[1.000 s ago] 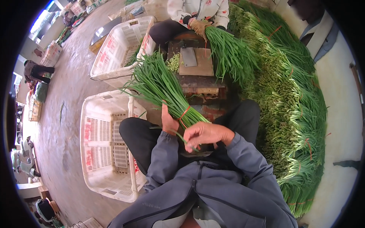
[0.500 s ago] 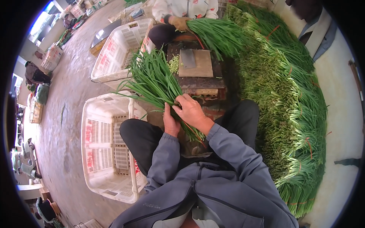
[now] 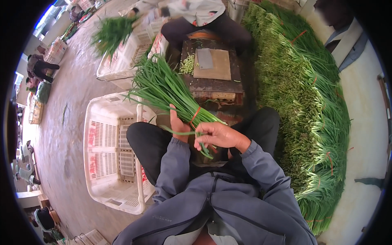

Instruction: The person bundles bunches of leeks using red plastic ties and then trims the root ends with a cleaver on a wooden block while sitting in a processing facility.

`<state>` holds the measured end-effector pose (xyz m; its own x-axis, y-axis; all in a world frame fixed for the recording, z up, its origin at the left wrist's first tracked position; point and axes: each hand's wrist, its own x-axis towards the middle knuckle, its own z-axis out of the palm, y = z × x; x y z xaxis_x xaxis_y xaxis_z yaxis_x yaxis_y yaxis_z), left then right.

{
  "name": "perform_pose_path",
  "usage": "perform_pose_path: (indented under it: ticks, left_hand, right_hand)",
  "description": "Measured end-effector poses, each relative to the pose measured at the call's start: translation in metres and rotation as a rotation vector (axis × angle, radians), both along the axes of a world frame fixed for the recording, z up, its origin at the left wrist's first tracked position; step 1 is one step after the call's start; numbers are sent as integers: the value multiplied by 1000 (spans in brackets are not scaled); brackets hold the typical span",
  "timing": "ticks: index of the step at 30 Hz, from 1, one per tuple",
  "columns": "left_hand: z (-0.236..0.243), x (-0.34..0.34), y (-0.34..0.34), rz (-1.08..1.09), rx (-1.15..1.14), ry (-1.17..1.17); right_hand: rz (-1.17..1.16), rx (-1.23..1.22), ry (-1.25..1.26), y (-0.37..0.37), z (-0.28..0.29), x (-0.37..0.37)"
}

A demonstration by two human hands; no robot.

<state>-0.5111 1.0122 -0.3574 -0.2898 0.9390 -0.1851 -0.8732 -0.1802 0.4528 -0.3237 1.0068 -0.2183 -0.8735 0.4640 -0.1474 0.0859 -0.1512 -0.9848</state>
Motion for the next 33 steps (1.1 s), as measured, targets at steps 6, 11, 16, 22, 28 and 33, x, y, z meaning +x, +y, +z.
perform_pose_path:
  ticks: [6, 11, 16, 22, 28, 33]
  left_hand:
    - [-4, 12, 2, 46, -33, 44]
    - [-5, 14, 1, -17, 21, 37]
    - [3, 13, -1, -7, -9, 38]
    - [-42, -4, -1, -70, 29, 29]
    - [-2, 32, 2, -23, -39, 158]
    - [-12, 21, 0, -14, 1, 123]
  right_hand:
    - [-415, 811, -138, 29, -44, -41]
    - [-424, 1076, -291, 29, -51, -52]
    - [105, 543, -195, 19, -37, -16]
    - [-158, 458, -61, 31, -3, -72]
    - [-381, 792, -264, 75, -12, -113]
    - [-403, 770, -232, 74, -13, -120]
